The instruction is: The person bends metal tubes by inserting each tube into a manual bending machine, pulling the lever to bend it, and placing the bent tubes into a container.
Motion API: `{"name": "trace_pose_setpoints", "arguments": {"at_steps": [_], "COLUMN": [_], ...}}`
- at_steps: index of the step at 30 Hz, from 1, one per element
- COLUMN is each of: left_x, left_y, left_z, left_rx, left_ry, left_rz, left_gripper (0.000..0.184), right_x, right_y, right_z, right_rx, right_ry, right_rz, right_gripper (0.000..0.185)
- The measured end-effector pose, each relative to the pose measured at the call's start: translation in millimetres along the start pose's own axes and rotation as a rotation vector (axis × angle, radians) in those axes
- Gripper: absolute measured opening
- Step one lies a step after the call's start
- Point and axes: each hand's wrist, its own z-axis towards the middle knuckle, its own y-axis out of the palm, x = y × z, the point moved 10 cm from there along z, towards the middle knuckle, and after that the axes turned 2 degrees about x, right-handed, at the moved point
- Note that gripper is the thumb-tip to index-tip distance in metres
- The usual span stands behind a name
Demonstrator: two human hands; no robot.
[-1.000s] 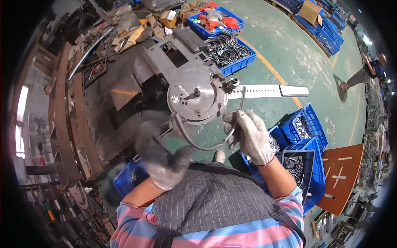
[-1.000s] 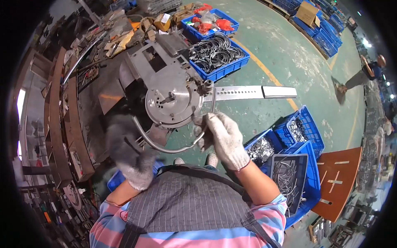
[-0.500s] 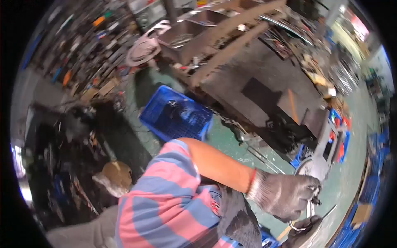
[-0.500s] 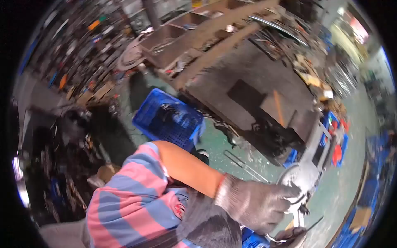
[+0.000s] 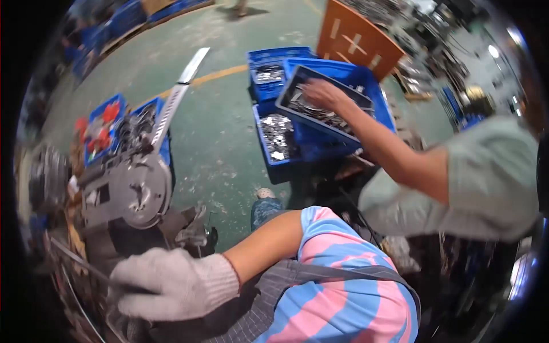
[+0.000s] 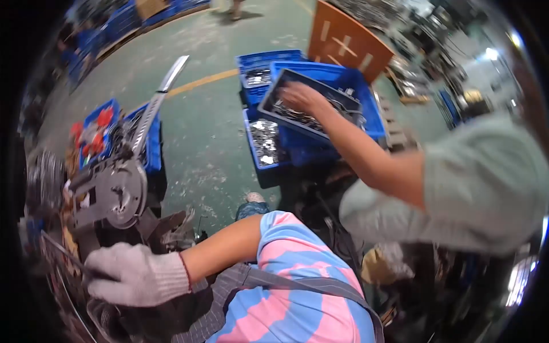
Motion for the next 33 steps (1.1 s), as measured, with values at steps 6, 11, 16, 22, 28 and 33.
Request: {"name": "trace_pose_setpoints", "arguments": {"at_steps": [6,11,16,22,28,33], "left_x": [-31,-15,-9,-24,-28,-32], "left_y": [50,30,16,16,3,2], "left_z": [33,14,19,-20,-32,-45], "left_rx": [0.005,0.215,0.330,0.203,0.278,0.232], "left_ry": [-0.479,-0.265,-0.224,-0.253,-0.269,-0.294], "left_rz": [-0.753,-0.233,-0.208,-0.178,-0.207,-0.177], "left_gripper": [0.037,0.035,0.040,0.040,0.049,0.046], "right_x": [-40,-41,-22,-13,0,11], "right_y": [-4,5,21,44,68,85], "right_z": [-35,-36,-25,-20,-12,-6], "right_rx": [0.084,0.016,-0.057,-0.144,-0.246,-0.330], "right_ry": [-0.233,-0.252,-0.171,-0.184,-0.153,0.074], "right_rz": [-0.209,-0.172,-0.182,-0.177,-0.179,-0.067], "right_gripper": [0.029,0.027,0.026,0.028,0.027,0.029]}}
